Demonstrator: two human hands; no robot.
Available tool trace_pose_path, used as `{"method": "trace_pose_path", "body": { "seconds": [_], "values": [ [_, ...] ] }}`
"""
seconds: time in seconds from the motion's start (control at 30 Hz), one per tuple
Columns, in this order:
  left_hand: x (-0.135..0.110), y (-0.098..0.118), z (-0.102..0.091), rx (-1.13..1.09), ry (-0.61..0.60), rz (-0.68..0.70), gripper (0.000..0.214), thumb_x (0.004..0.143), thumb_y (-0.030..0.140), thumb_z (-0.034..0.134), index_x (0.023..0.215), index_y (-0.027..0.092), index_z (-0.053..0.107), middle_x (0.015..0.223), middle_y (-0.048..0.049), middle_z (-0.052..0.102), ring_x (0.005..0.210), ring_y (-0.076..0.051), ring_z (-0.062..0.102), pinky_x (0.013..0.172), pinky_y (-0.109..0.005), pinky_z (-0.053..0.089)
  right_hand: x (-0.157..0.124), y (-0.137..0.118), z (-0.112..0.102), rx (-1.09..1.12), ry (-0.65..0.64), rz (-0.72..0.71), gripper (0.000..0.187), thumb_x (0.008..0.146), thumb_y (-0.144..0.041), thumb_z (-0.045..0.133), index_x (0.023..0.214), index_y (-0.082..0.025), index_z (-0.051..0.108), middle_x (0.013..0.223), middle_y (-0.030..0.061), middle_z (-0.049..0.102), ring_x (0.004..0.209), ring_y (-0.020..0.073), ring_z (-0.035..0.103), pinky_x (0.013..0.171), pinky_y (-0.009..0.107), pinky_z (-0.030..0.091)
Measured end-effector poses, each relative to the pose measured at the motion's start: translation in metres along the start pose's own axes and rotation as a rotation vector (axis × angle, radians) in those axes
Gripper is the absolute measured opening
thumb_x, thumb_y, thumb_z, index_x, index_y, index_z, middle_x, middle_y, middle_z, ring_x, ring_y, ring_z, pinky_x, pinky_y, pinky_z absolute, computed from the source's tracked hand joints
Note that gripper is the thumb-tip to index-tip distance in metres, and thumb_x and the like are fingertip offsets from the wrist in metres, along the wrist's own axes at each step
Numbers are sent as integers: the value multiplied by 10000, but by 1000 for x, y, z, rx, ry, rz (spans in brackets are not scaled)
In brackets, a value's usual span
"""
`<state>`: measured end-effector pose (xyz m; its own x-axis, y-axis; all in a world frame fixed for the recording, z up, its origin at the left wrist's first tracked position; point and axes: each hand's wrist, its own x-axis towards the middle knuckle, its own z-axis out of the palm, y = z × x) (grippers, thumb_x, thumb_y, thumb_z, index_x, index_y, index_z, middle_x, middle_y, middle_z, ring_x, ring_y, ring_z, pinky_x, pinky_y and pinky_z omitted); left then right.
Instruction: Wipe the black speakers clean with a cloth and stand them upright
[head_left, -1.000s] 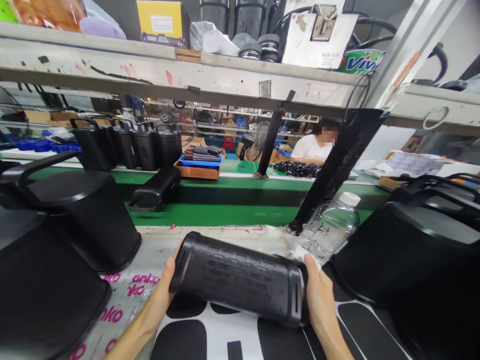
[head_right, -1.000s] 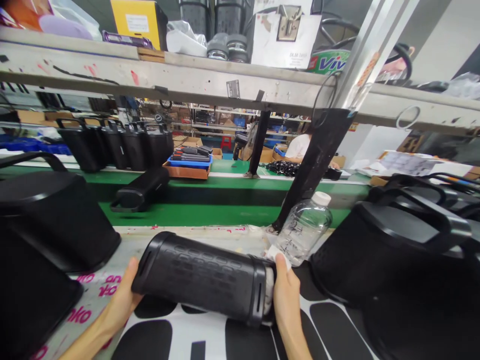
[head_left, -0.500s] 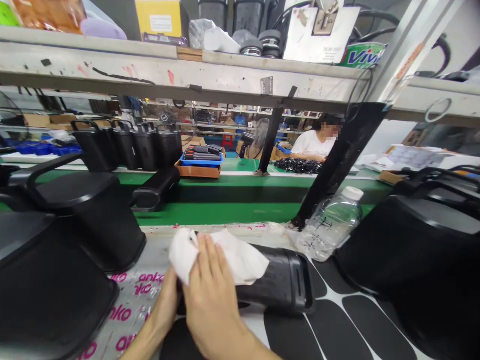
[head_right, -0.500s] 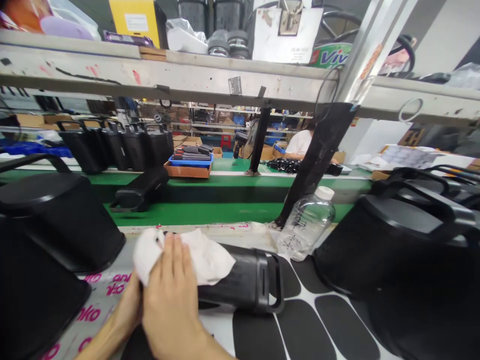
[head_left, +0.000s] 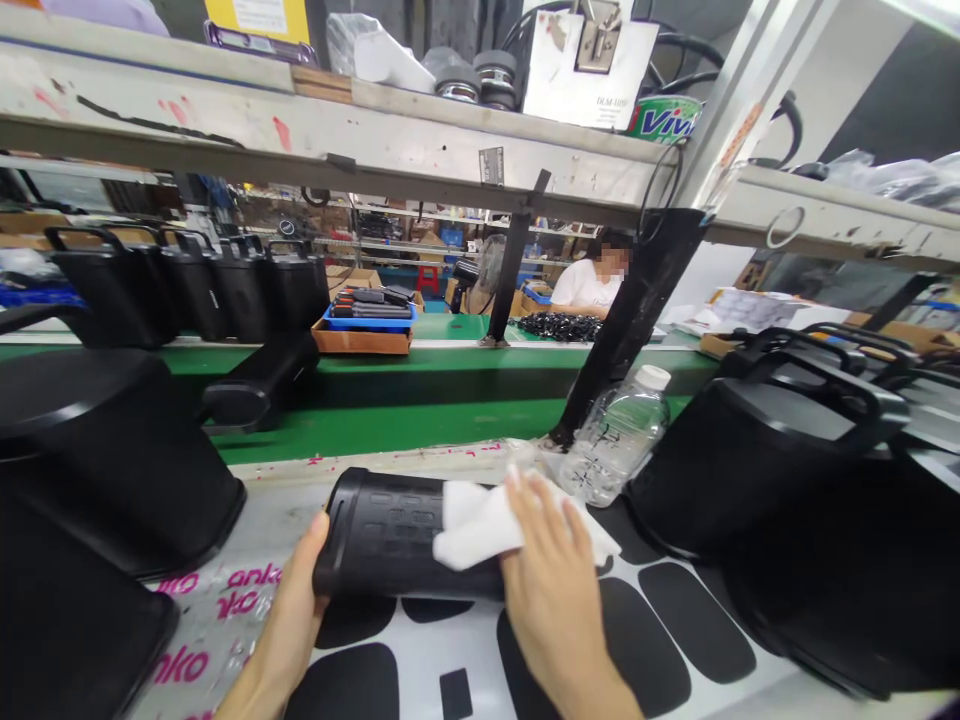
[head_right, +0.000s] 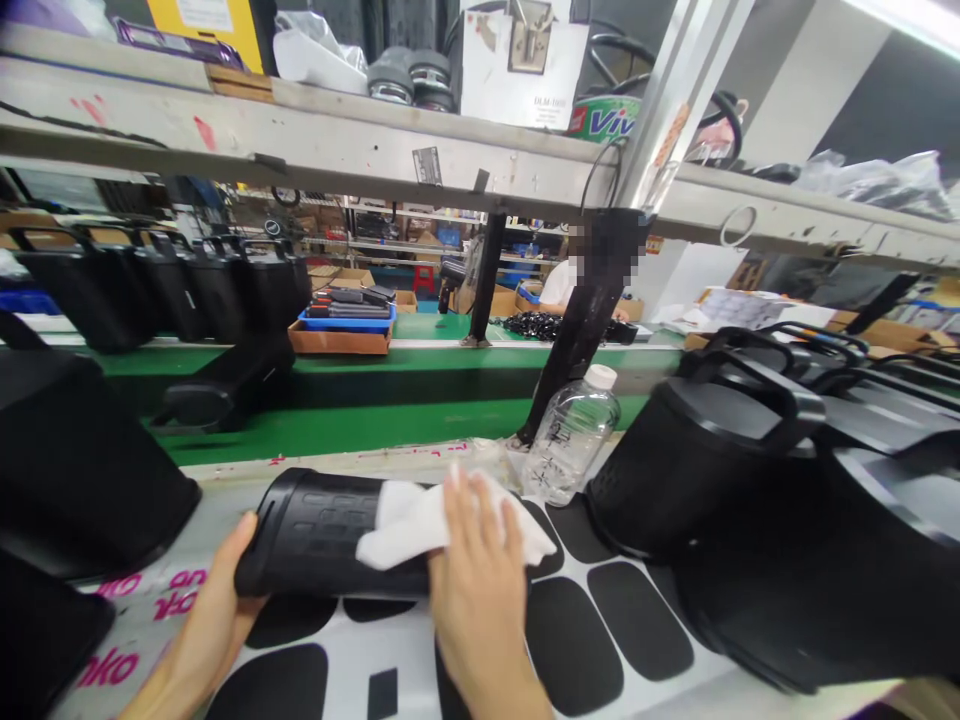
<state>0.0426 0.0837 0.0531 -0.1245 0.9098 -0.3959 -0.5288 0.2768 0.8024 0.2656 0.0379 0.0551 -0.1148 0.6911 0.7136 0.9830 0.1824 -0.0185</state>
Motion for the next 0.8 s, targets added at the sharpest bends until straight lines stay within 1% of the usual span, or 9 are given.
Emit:
{"method": "trace_pose_path", "body": {
  "seconds": [0.13,0.23,0.27,0.33,0.43,0.5,0.57,0.67,0.8],
  "values": [
    [-3,3,3,-13,9,5,379,898,388,556,1203,190,662,1119,-15,746,1170,-236,627,1065,-346,450,-1,60,-20,22,-196,509,531,981,-352,215,1230,-135,631,1208,145,671,1118,303,613,894,421,451],
    [-4,1,3,-27,12,18,375,899,376,558,1217,202,652,1146,8,736,1193,-223,610,1076,-320,435,4,92,-38,-50,-439,916,673,961,-527,147,1106,-162,694,955,183,724,868,338,682,741,427,488],
    [-4,1,2,-32,11,21,377,898,377,561,1223,208,648,1145,14,737,1199,-220,605,1080,-314,429,5,98,-44,-97,-502,980,688,952,-562,152,1117,-165,689,923,185,722,823,346,684,721,435,487],
    [-3,-1,1,-39,6,29,387,894,385,568,1237,221,641,1134,26,740,1207,-219,598,1089,-310,419,5,105,-53,-211,-537,962,654,933,-566,229,1232,-143,630,961,195,710,830,368,672,726,464,483],
    [1,-4,-4,-52,-9,36,420,880,408,586,1262,237,623,1145,38,735,1234,-224,576,1108,-315,398,-3,103,-58,-308,-349,806,674,864,-492,343,1345,-58,527,1106,231,653,958,413,616,783,520,467],
    [4,-6,-7,-60,-34,32,459,855,434,613,1272,242,612,1179,42,721,1272,-233,541,1125,-317,376,-11,95,-54,-136,-188,775,696,823,-511,369,1318,-56,549,1134,214,641,975,386,605,818,508,471],
    [3,-8,-7,-53,-68,73,512,819,479,644,1269,236,613,1230,36,697,1324,-246,485,1145,-310,343,-17,83,-42,237,-141,852,680,797,-592,408,1222,-105,620,1098,168,670,946,332,628,824,456,495],
    [-9,-9,1,-12,-117,271,613,760,561,679,1289,264,595,1361,40,608,1406,-254,366,1183,-298,255,-25,66,-13,767,-109,1042,644,749,-675,509,1100,-161,674,1080,120,704,1032,296,631,850,391,512],
    [-48,-6,18,83,-225,507,953,600,605,799,1432,332,422,1461,-16,507,1409,-336,350,1199,-415,205,-41,60,19,1021,117,1228,607,753,-684,550,1042,-168,684,959,74,741,974,288,660,827,388,531]
  ]
}}
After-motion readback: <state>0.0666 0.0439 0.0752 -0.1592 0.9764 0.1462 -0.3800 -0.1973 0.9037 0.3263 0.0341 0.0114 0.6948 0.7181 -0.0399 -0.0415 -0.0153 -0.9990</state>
